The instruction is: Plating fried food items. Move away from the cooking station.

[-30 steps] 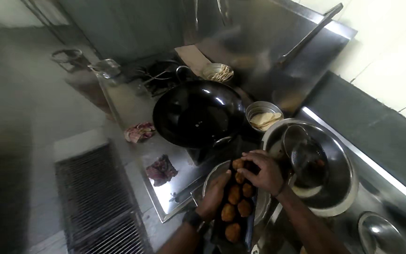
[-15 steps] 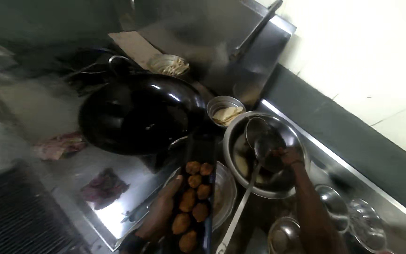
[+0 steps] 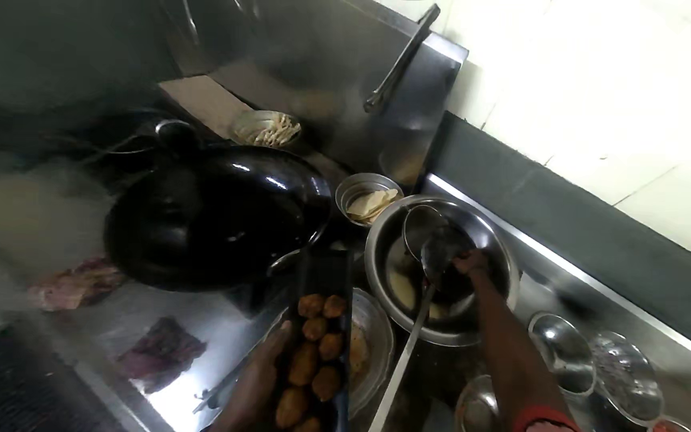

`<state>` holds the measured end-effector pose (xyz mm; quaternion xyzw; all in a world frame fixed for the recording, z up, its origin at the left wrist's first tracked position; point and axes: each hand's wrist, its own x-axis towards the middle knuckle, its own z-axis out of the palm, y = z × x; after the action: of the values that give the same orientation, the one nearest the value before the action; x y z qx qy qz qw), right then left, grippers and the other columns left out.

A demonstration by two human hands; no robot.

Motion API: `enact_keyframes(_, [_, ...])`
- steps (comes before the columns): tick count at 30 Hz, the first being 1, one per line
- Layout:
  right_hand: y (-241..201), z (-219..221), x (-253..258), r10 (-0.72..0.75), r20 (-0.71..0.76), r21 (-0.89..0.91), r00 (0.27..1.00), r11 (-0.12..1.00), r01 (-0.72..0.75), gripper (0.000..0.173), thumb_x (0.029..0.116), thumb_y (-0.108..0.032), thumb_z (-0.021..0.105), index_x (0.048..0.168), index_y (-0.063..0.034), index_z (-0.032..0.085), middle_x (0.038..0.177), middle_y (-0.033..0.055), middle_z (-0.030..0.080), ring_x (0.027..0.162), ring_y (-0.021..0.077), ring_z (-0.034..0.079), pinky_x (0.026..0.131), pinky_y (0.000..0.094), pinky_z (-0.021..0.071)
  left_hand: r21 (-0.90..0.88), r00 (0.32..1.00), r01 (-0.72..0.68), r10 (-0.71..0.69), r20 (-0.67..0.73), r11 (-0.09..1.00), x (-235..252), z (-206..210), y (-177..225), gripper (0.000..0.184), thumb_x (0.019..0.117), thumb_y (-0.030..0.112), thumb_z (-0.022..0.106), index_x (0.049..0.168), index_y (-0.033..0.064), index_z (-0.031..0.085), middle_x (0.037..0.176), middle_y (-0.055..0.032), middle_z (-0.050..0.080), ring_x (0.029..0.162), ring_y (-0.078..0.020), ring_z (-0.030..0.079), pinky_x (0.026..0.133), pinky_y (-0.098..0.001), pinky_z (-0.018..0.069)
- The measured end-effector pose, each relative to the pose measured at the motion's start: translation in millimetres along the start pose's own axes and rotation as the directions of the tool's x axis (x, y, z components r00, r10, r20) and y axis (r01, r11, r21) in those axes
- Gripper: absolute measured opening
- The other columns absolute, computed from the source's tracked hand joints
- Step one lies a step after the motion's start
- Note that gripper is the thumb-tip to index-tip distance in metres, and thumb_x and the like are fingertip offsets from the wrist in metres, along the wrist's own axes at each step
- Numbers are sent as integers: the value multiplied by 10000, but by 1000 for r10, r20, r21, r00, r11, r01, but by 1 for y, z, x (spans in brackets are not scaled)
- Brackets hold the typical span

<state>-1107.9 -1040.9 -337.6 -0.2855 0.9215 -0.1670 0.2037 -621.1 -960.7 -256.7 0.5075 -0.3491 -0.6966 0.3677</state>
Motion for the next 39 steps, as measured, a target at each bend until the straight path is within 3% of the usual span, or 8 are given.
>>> enact_keyframes(7, [-3,7,6,-29,46,45,999,999,27,774,735,-364,896,1345,-22,566,1293,259,627,1189,431,616,975,609,521,5,998,-22,21,57,1000,13,-6,-6,483,1115,399,301,1325,94,611,1086,-118,727,954,-206,718,820,-406,618])
enact_keyframes(14, [-4,-4,-15,-111,69,229,991,969,93,477,825,-285,837,1200,-32,685,1113,227,703,976,382,700,860,595,577,75,995,-32,24,96,997,28,3,-9,454,1111,388,352,1324,79,608,1085,-128,722,957,-221,712,838,-417,610])
enact_keyframes(18, [-25,-31,-57,-210,133,530,969,841,110,615,923,-221,749,1454,-66,481,1213,197,664,988,315,691,844,507,594,135,992,-30,14,122,990,39,12,-8,457,1112,388,361,1308,70,625,1075,-114,724,957,-204,709,852,-397,605])
enact_keyframes(21, [-55,-50,-114,-443,145,652,885,715,251,660,896,-141,757,1474,-79,445,1228,174,661,972,290,706,821,476,618,157,988,2,-27,153,988,46,20,-9,482,1107,422,366,1294,63,628,1073,-124,724,960,-217,710,853,-412,605])
enact_keyframes(28, [-132,-50,-206,-807,345,334,479,583,741,755,760,-204,838,1432,-131,501,1291,144,608,1005,252,674,842,468,597,89,959,41,-64,275,995,47,33,-3,513,1111,419,329,1225,43,658,994,-161,726,878,-246,717,781,-425,615])
enact_keyframes(32, [-159,-48,-225,-721,550,39,421,526,849,765,757,-294,880,1429,-225,520,1449,160,508,1133,336,642,879,585,569,18,928,95,-95,361,995,39,25,7,532,1113,424,311,1229,37,656,1014,-178,725,895,-255,720,790,-432,617])
enact_keyframes(35, [-165,-54,-240,-745,565,96,355,486,868,641,855,-248,787,1450,-212,552,1406,144,546,1125,298,634,924,516,555,27,913,85,-89,398,996,38,11,13,525,1116,414,300,1249,48,653,1053,-175,723,935,-253,717,820,-431,612])
enact_keyframes(39, [-153,-64,-264,-811,335,194,479,557,808,500,952,-211,685,1436,-165,569,1390,122,597,1148,260,654,957,469,568,13,881,120,-112,460,993,38,-16,18,550,1116,438,272,1278,55,632,1062,-186,721,941,-271,718,815,-453,613])
